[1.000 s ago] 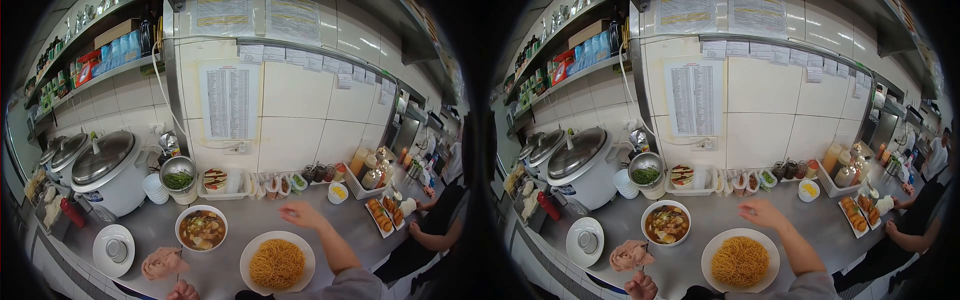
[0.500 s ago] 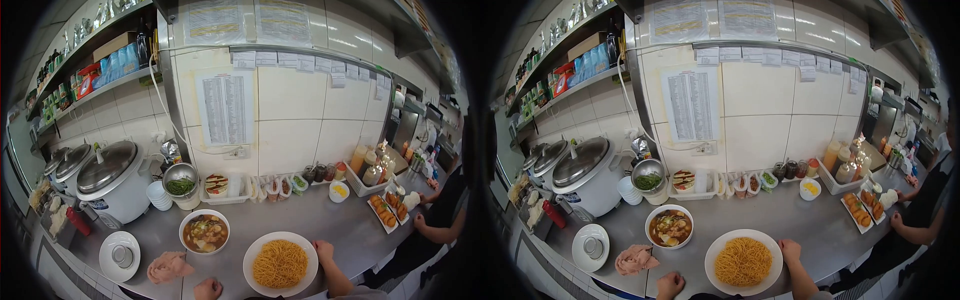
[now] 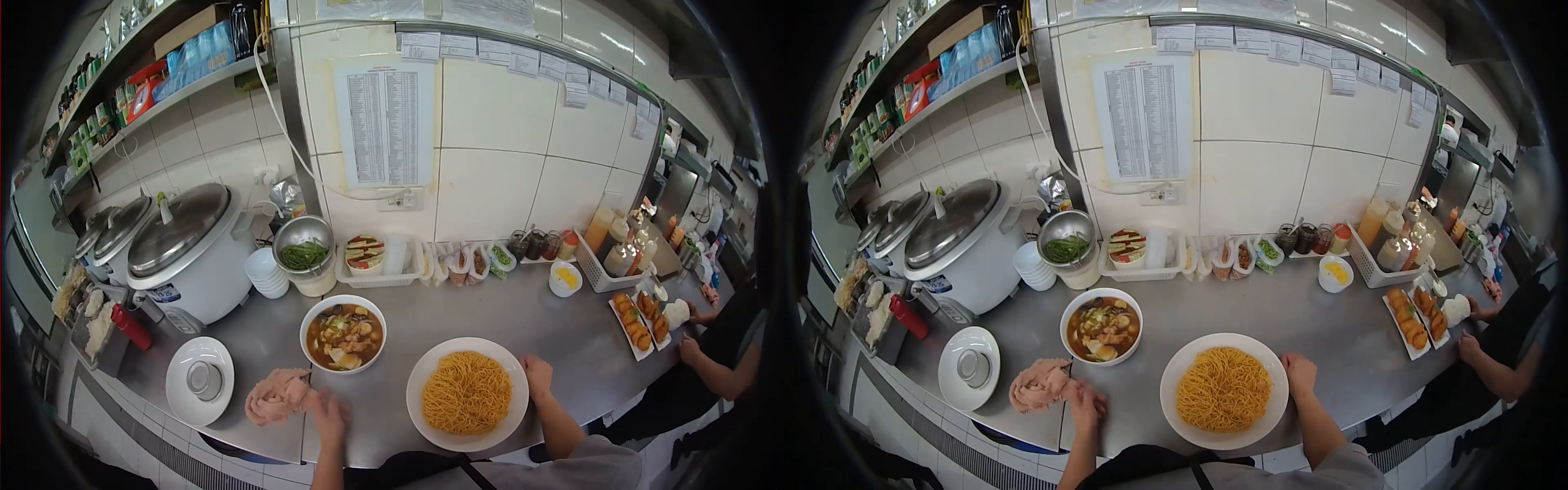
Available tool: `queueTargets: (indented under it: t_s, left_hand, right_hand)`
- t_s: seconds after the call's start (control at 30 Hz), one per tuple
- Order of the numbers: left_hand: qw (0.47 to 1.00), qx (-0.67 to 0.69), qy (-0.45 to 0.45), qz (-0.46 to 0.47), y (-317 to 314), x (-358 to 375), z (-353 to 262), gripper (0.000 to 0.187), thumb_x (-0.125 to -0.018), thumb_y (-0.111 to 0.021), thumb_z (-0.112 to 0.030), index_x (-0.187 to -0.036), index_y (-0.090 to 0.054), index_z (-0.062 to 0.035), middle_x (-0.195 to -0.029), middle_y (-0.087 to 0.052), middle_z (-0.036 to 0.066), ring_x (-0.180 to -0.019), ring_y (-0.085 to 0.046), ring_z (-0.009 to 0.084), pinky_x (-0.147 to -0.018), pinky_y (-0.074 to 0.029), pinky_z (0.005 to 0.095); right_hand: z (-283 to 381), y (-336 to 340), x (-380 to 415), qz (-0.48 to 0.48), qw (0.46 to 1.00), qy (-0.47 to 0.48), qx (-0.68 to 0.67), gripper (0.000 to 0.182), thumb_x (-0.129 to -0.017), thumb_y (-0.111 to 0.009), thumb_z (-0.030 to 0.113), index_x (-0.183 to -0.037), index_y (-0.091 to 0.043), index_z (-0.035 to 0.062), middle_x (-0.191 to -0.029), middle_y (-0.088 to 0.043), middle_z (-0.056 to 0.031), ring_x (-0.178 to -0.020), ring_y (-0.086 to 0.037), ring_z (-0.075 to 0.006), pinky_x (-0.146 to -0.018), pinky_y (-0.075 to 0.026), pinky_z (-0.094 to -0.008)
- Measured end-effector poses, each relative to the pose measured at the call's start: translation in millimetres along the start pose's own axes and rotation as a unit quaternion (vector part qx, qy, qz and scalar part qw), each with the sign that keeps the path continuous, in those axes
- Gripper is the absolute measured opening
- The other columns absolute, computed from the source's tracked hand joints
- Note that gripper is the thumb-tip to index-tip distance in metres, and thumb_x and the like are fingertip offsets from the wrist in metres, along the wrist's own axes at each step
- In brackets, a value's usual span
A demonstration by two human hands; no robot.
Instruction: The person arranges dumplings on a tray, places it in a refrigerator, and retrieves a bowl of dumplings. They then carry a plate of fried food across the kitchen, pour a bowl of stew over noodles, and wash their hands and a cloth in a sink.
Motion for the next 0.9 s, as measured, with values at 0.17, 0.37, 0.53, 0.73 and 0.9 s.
queueTargets:
  t_s: [0.17, 0.37, 0.53, 0.73, 0.9]
  left_hand:
    - [0.99, 0.103, 0.091, 0.022, -24, -28, -22, 0.041, -0.087, -0.041, -0.029, -0.123, -0.03, -0.0117, -0.075, -0.059, 0.008, -0.051, -0.053, 0.0137, -0.04, -0.039, 0.0214]
    - [0.984, 0.161, 0.072, -0.003, -36, -41, 3, 0.046, -0.088, -0.038, -0.03, -0.129, -0.023, -0.0144, -0.078, -0.059, 0.008, -0.049, -0.053, 0.0141, -0.039, -0.04, 0.022]
    - [0.994, 0.08, 0.06, 0.039, -38, -21, 6, 0.048, -0.088, -0.038, -0.033, -0.129, -0.025, -0.0104, -0.08, -0.057, 0.009, -0.055, -0.054, 0.0141, -0.043, -0.044, 0.026]
    - [0.921, 0.044, 0.231, 0.311, -97, 95, -8, 0.045, -0.089, -0.037, -0.031, -0.125, -0.033, -0.0031, -0.104, -0.053, 0.018, -0.085, -0.058, 0.0302, -0.064, -0.053, 0.0372]
    - [0.939, 0.069, 0.181, 0.283, -145, 124, 5, 0.033, -0.088, -0.037, -0.014, -0.119, -0.04, -0.0009, -0.099, -0.055, 0.017, -0.079, -0.06, 0.0245, -0.061, -0.053, 0.0318]
  right_hand:
    - [-7, -1, 1, -0.041, 0.999, -0.028, 0.021, 0.034, -0.084, -0.046, 0.029, -0.062, -0.055, 0.0044, -0.061, -0.056, -0.0135, -0.057, -0.055, -0.0325, -0.052, -0.042, -0.0404]
    - [-13, 8, 35, -0.076, 0.949, -0.143, -0.272, 0.035, -0.087, -0.044, 0.028, -0.072, -0.06, 0.0009, -0.054, -0.054, -0.012, -0.048, -0.051, -0.0212, -0.049, -0.04, -0.0318]
    - [-9, 9, 38, -0.032, 0.901, -0.188, -0.39, 0.033, -0.087, -0.045, 0.028, -0.077, -0.061, 0.0011, -0.05, -0.051, -0.007, -0.047, -0.049, -0.0114, -0.047, -0.039, -0.0279]
    - [-18, 5, 39, -0.011, 0.881, -0.171, -0.442, 0.031, -0.088, -0.044, 0.028, -0.086, -0.061, 0.0025, -0.05, -0.05, -0.0015, -0.047, -0.047, -0.0073, -0.044, -0.036, -0.0245]
    - [-45, 22, 47, -0.007, 0.766, -0.253, -0.591, 0.028, -0.089, -0.043, 0.023, -0.096, -0.056, -0.0004, -0.064, -0.052, -0.0003, -0.052, -0.046, -0.0075, -0.046, -0.036, -0.0227]
Point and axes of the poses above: each hand's wrist, its own x-axis away from the middle knuckle, its own y-axis out of the back of the hand, z = x × y, the point moved 4 cm from there along -x, towards the middle knuckle
